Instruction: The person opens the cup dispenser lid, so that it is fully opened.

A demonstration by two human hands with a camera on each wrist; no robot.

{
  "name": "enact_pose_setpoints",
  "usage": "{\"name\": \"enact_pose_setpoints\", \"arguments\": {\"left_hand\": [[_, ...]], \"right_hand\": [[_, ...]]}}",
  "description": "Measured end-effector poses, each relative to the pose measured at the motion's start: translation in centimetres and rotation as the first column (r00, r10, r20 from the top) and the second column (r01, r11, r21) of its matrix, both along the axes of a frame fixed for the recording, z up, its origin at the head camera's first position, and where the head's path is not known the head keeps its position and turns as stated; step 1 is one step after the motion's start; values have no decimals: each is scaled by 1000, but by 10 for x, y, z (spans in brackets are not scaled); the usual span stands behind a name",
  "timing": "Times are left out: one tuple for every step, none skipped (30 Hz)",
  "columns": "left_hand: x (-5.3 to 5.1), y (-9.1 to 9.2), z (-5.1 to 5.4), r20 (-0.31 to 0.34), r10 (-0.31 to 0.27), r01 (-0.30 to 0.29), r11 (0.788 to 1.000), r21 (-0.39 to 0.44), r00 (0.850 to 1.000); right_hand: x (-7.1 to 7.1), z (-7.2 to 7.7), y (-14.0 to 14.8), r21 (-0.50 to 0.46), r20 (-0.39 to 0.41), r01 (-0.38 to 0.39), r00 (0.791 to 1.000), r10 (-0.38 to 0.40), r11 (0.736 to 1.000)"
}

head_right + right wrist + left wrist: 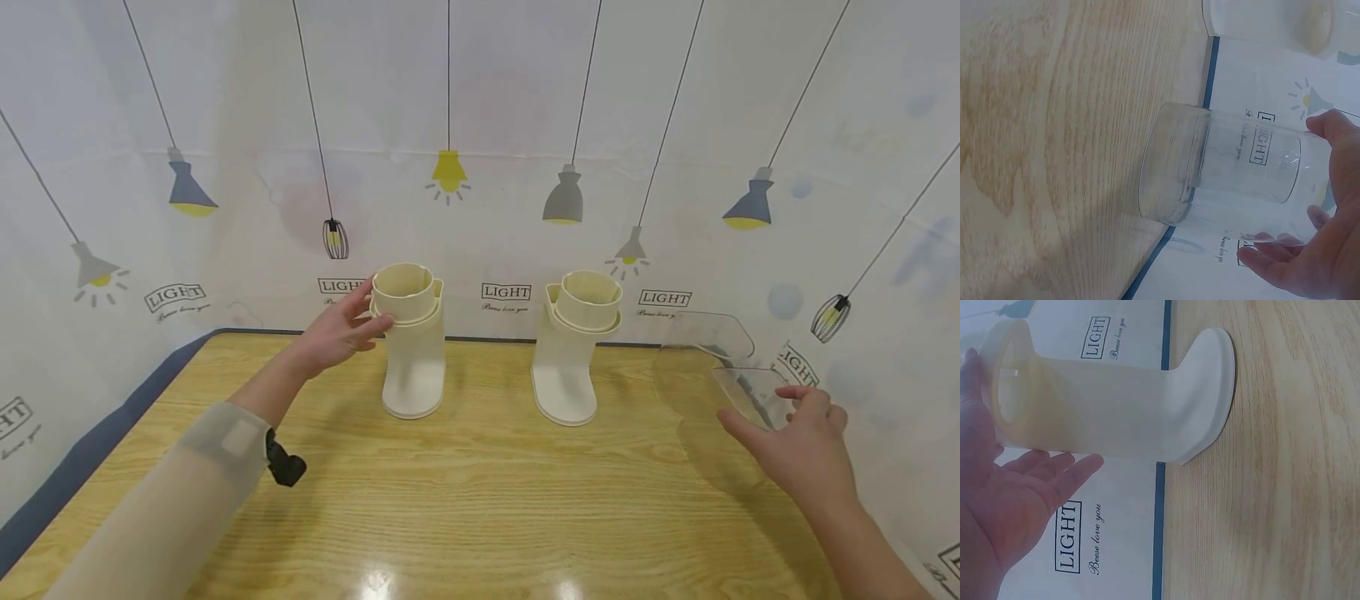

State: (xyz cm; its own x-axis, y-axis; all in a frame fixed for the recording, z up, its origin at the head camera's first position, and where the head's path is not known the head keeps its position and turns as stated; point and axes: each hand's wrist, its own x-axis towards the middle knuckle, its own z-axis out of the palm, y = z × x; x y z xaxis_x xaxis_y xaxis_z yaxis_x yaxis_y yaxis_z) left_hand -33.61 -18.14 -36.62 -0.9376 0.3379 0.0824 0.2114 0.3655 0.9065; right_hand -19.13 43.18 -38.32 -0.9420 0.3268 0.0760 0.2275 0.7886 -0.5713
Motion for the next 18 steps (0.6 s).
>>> {"name": "enact_pose_setpoints", "arguments": {"left_hand": [[0, 0, 0, 2, -1, 1, 1000, 2, 1000], [0, 0, 0, 5, -2, 2, 1000, 3, 1000], [0, 0, 0, 6, 0, 0, 1000, 2, 1000], [0, 0, 0, 6, 0, 0, 1000, 0, 1000], [0, 0, 0, 7, 1, -1, 1000, -1, 1000], [0, 0, -1, 7, 3, -3, 1000, -5, 1000], [0, 0, -1, 8, 6, -5, 1000, -10, 1000], [0, 0, -1, 7, 7, -7, 1000, -14, 1000], [0, 0, -1, 3, 7, -7, 1000, -19, 1000], [0, 0, -1, 1, 9, -9, 1000, -24, 1000], [1, 0, -1, 0, 11, -11, 1000, -29, 1000], [1, 0, -1, -1, 17, -17, 999, -33, 1000], [3, -1, -1, -2, 20, -21, 999, -32, 1000], [4, -2, 0, -3, 27, -27, 999, -33, 1000], [6, -3, 0, -9, 32, -32, 999, -35, 999], [9, -4, 1, -17, 41, -41, 998, -48, 999], [12, -5, 2, -30, 45, -47, 997, -60, 999], [15, -7, 3, -49, 47, -50, 996, -71, 998]], "right_hand": [[0, 0, 0, 1, 1, 1, 1000, -1, 1000], [0, 0, 0, 7, 3, 1, 1000, -1, 1000], [0, 1, 0, 13, 4, 2, 1000, -2, 1000], [0, 1, 0, 19, 6, 7, 1000, -7, 1000], [1, 2, -1, 27, 4, 15, 1000, -15, 1000], [1, 2, -3, 34, -6, 24, 1000, -24, 999], [2, 3, -5, 40, -21, 31, 999, -30, 999], [3, 4, -8, 49, -42, 38, 998, -36, 998], [4, 6, -12, 53, -78, 43, 996, -38, 998], [5, 8, -16, 59, -116, 44, 993, -37, 997], [6, 10, -21, 68, -161, 42, 986, -31, 997], [7, 12, -27, 79, -208, 30, 978, -13, 996], [8, 15, -33, 87, -246, 14, 969, 8, 996], [8, 19, -40, 88, -277, -9, 960, 33, 996], [8, 22, -46, 83, -304, -45, 950, 69, 995], [9, 26, -53, 83, -324, -86, 940, 109, 993], [8, 29, -59, 89, -347, -130, 925, 153, 988], [8, 31, -66, 95, -368, -182, 907, 204, 979]]}}
